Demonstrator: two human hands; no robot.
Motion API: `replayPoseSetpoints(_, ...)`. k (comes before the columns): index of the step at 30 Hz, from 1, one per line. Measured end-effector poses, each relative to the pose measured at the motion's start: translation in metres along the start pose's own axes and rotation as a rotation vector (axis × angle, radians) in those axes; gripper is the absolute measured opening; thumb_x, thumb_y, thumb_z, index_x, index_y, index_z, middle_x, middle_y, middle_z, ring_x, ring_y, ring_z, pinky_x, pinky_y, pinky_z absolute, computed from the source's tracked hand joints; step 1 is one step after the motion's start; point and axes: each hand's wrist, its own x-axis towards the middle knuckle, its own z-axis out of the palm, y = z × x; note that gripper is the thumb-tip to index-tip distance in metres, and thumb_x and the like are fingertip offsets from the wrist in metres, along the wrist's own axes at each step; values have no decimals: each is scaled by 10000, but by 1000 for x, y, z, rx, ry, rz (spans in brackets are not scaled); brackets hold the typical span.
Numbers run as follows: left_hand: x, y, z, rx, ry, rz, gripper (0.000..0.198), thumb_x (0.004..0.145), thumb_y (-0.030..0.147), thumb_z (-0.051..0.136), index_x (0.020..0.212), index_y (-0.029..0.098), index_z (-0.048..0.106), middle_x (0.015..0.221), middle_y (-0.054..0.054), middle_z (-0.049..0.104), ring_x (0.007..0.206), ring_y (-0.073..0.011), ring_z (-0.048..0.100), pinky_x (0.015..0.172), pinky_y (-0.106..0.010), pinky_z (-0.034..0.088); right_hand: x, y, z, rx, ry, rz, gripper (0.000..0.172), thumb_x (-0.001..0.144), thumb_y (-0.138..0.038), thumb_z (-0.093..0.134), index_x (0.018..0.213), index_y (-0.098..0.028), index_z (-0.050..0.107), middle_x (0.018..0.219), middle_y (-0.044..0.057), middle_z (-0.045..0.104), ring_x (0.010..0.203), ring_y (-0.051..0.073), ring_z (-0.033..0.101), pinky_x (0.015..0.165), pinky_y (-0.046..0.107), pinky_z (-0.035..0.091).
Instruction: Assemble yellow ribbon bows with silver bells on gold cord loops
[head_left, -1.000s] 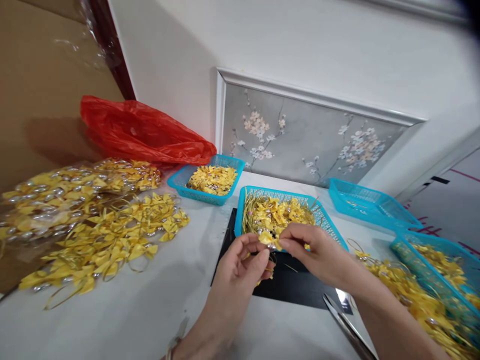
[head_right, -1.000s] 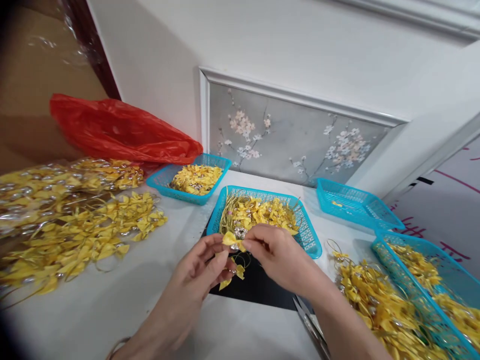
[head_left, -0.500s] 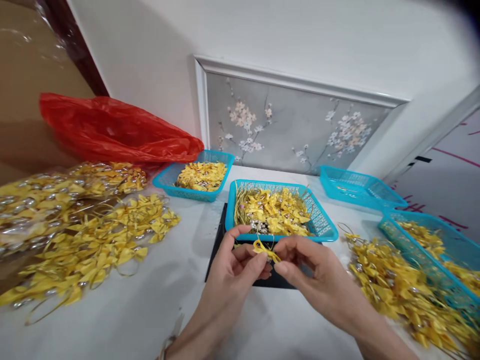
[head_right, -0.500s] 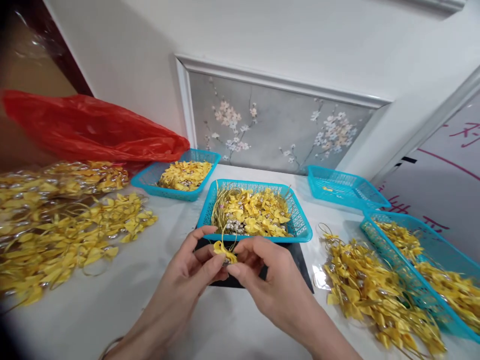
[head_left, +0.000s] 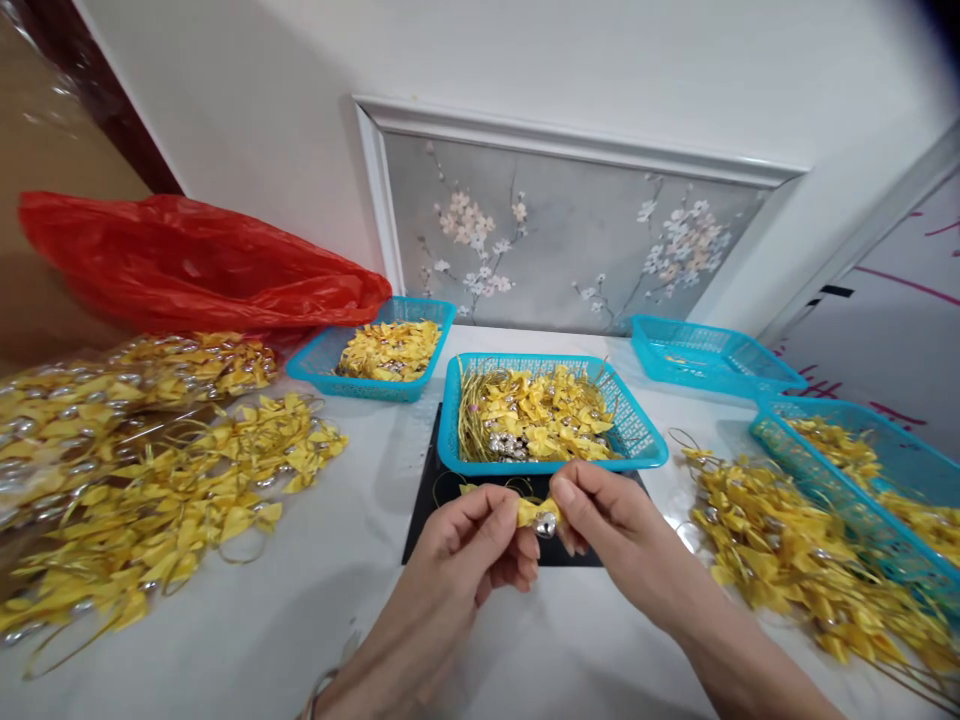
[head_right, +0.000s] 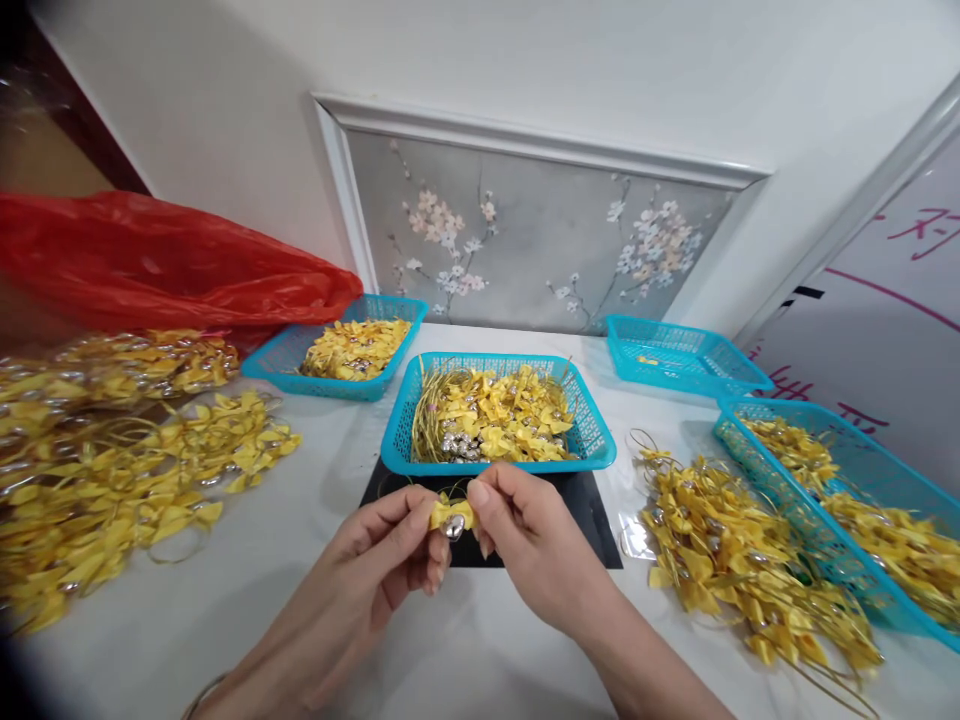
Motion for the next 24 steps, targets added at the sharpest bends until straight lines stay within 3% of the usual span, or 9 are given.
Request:
replayPoseSetpoints(5, 1, -3, 0, -132, 18, -30, 243, 898, 329, 610, 740, 155, 671, 622, 0, 640, 556, -94, 550, 557, -191, 443, -2, -2, 1, 89, -5, 26, 469, 924, -590, 437, 643, -215, 463, 574, -22, 482, 543, 125, 438, 519, 243, 394)
replayPoseSetpoints(10, 3, -4, 0, -258, 64, -66, 283, 805, 430, 705, 801, 148, 711, 595, -29, 682, 538, -127, 602, 539, -221, 472, -4, -4, 1, 179, -37, 95, 464, 921, -580, 459, 640, -211, 454, 539, -38, 476, 502, 106, 396, 504, 237, 354)
replayPoseSetpoints(17, 1, -3, 0, -164, 51, -54, 246, 801, 402, 723, 800, 157, 710, 626, -10, 677, 565, -111, 597, 565, -205, 473, -3, -1, 4, 337, -49, 164, 441, 905, -558, 520, 665, -189, 484, 519, -51, 491, 460, 76, 367, 472, 220, 305)
replayPoseSetpoints(21, 3, -3, 0, -142, 61, -55, 228, 804, 404, 719, 788, 177, 703, 611, 7, 655, 557, -106, 576, 560, -203, 462, -3, -2, 6, 292, -36, 149, 449, 906, -561, 507, 653, -194, 462, 522, -49, 490, 462, 78, 384, 469, 214, 321)
replayPoseSetpoints(24, 5, -1, 0, -89, 88, -57, 240, 783, 409, 737, 760, 173, 701, 634, 1, 653, 573, -106, 552, 561, -199, 455, 3, -4, -2, 77, 44, 56, 457, 940, -544, 426, 630, -209, 428, 510, -45, 480, 466, 92, 422, 480, 217, 363)
